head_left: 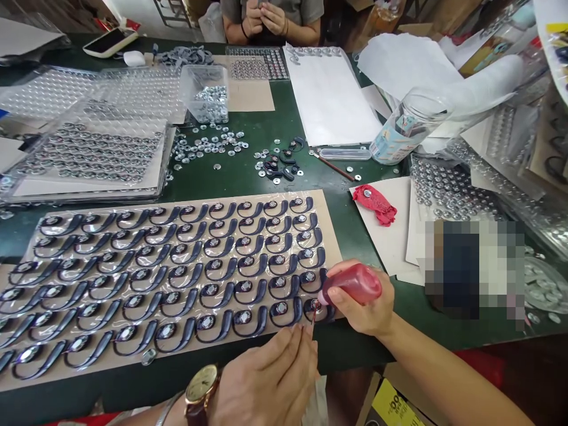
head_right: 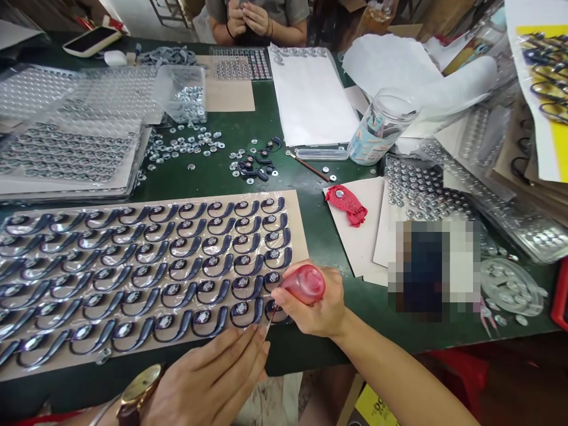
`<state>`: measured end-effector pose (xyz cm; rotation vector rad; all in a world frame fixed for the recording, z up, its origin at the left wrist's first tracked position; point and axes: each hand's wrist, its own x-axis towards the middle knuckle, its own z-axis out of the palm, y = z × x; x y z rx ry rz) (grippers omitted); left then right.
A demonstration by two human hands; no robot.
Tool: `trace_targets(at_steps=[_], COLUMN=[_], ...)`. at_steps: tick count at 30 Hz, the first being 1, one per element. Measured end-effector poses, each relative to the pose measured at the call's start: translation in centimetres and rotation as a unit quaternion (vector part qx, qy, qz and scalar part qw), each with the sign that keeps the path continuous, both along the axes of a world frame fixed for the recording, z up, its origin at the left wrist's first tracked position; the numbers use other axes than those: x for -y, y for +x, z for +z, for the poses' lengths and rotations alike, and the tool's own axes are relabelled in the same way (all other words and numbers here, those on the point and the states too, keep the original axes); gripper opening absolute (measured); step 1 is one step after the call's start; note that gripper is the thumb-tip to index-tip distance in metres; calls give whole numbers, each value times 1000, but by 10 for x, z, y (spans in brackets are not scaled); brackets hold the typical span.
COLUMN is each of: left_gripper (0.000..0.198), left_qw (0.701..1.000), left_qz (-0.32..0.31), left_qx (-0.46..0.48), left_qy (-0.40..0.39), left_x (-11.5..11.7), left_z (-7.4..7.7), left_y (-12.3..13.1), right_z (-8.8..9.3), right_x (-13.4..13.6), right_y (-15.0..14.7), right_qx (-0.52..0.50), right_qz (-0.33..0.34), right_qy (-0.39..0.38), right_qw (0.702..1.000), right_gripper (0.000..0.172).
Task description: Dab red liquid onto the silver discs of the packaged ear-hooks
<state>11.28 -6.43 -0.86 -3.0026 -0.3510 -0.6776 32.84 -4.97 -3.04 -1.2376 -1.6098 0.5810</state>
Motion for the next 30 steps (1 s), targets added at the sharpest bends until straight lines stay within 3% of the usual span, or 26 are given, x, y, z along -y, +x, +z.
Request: trace_targets(at_steps=[5, 10, 14, 24, 30], left_gripper=[41, 43, 42, 42, 43], left_qw=[1000, 1000, 1000, 999, 998], left_qz=[2, 4, -2, -8, 3], left_qx=[-8, -13, -13, -2, 28], left_qy=[-2, -3, -12, -36, -61], left_x=[-3, -4, -4, -7, -5], left_z=[3, 6, 5, 7, 2], left_y=[1, 2, 0, 0, 0], right_z=[2, 0, -1, -2, 3], right_x=[1, 2, 2, 1, 0], right_y=[0, 0, 1, 0, 0], right_qx=[-16, -38, -61, -51, -5], right_qz=[-13, -12, -49, -33, -42], right_qy=[-39, -24, -19, -87, -64], right_qw=[999, 999, 997, 994, 997], right_gripper=[6, 7, 7, 9, 5])
